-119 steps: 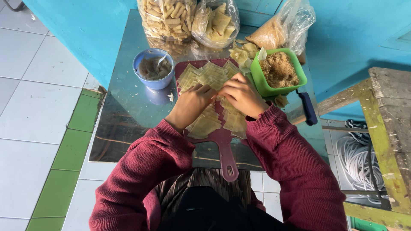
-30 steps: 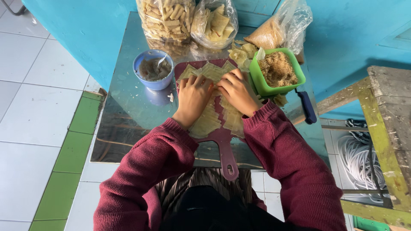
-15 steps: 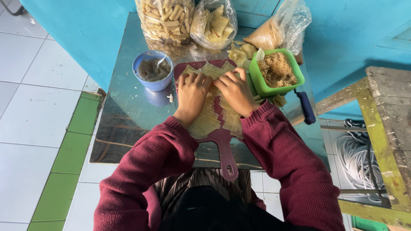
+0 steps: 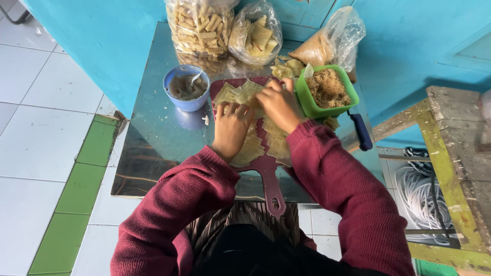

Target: The person assembles a layered snack on a paddle-shaped board, arranging thin wafer sheets in an overlapping woven pattern. They press the sheets flat by hand, spoon brown filling from a green container onto the layers, and fold and press the edges to seal the stack.

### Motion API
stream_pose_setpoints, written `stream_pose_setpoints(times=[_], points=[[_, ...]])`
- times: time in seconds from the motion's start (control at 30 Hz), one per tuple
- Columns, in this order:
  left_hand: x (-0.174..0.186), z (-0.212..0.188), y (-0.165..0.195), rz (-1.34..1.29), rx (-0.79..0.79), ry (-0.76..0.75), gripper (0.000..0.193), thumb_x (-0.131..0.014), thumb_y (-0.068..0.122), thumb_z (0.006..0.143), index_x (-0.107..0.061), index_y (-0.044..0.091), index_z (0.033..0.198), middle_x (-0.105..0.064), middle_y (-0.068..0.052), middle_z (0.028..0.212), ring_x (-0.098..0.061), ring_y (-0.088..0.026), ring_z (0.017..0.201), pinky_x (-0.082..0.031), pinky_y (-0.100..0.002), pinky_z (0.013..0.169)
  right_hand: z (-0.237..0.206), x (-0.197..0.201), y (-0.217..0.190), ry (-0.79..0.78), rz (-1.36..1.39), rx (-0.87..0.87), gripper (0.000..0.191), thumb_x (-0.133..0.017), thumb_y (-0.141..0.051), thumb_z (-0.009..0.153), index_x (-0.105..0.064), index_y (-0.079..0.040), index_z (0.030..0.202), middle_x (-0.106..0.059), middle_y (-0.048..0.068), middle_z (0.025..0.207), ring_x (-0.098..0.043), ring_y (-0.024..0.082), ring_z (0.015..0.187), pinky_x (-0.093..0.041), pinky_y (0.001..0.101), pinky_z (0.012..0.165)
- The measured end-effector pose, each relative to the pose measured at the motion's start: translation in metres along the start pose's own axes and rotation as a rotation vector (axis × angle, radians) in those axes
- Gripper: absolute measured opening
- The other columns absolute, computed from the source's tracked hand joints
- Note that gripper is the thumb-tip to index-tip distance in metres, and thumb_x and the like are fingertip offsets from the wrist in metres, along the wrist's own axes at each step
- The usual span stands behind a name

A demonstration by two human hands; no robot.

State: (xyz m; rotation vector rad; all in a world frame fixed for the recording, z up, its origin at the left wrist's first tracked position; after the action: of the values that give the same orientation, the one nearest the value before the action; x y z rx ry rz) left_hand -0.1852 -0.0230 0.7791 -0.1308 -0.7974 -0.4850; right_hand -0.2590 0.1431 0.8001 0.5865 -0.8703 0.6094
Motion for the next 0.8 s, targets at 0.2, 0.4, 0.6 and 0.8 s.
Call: stream_pose_setpoints(times=[0.2, 0.4, 0.6, 0.8], points=[[-0.010, 0.010, -0.002, 0.061, 0.002, -0.029, 0.018, -0.063, 0.013, 0.085, -0.068, 0.013, 0.103, -0.064, -0.003, 0.100, -0.064, -0.021, 0.107, -0.042, -0.043, 0.102, 0.019, 0.045, 0.043, 0.014, 0.431, -0.221, 0.011, -0.078, -0.014, 0.091, -0.075, -0.011, 0.101, -0.076, 0.004, 0.095, -0.067, 0.019, 0.086, -0.051, 0.0373, 0.082], [-0.020, 0.012, 0.004, 0.079, 0.004, 0.004, 0.018, -0.063, 0.015, 0.086, -0.068, 0.011, 0.103, -0.065, -0.005, 0.102, -0.064, -0.023, 0.109, -0.042, -0.044, 0.101, -0.040, 0.117, 0.063, -0.184, 0.446, -0.316, 0.019, -0.079, -0.017, 0.094, -0.066, -0.003, 0.093, -0.070, 0.010, 0.086, -0.070, 0.022, 0.074, -0.054, 0.0351, 0.066], [-0.024, 0.013, 0.009, 0.055, -0.007, 0.007, 0.019, -0.062, 0.012, 0.086, -0.068, 0.010, 0.104, -0.066, -0.005, 0.104, -0.064, -0.023, 0.110, -0.041, -0.044, 0.104, -0.109, 0.130, 0.065, -0.295, 0.273, -0.481, 0.021, -0.078, -0.015, 0.084, -0.063, -0.006, 0.095, -0.071, 0.008, 0.085, -0.071, 0.026, 0.078, -0.054, 0.0390, 0.066], [-0.039, 0.017, 0.028, 0.050, -0.008, 0.009, 0.017, -0.062, 0.012, 0.087, -0.068, 0.010, 0.104, -0.068, -0.005, 0.106, -0.064, -0.023, 0.108, -0.040, -0.045, 0.106, -0.173, 0.101, 0.077, -0.195, 0.340, -0.388, 0.019, -0.077, -0.016, 0.083, -0.065, -0.005, 0.094, -0.071, 0.011, 0.091, -0.070, 0.028, 0.086, -0.054, 0.0395, 0.071]])
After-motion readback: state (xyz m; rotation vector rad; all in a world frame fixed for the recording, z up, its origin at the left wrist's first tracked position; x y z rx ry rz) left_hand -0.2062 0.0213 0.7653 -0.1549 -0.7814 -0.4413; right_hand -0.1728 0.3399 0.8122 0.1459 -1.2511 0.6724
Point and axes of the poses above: each hand's wrist, its own z-axis towards the middle knuckle, its own x-axis out of the back of the hand, y = z × x, the point moved 2 cm from there along z, towards the middle knuckle
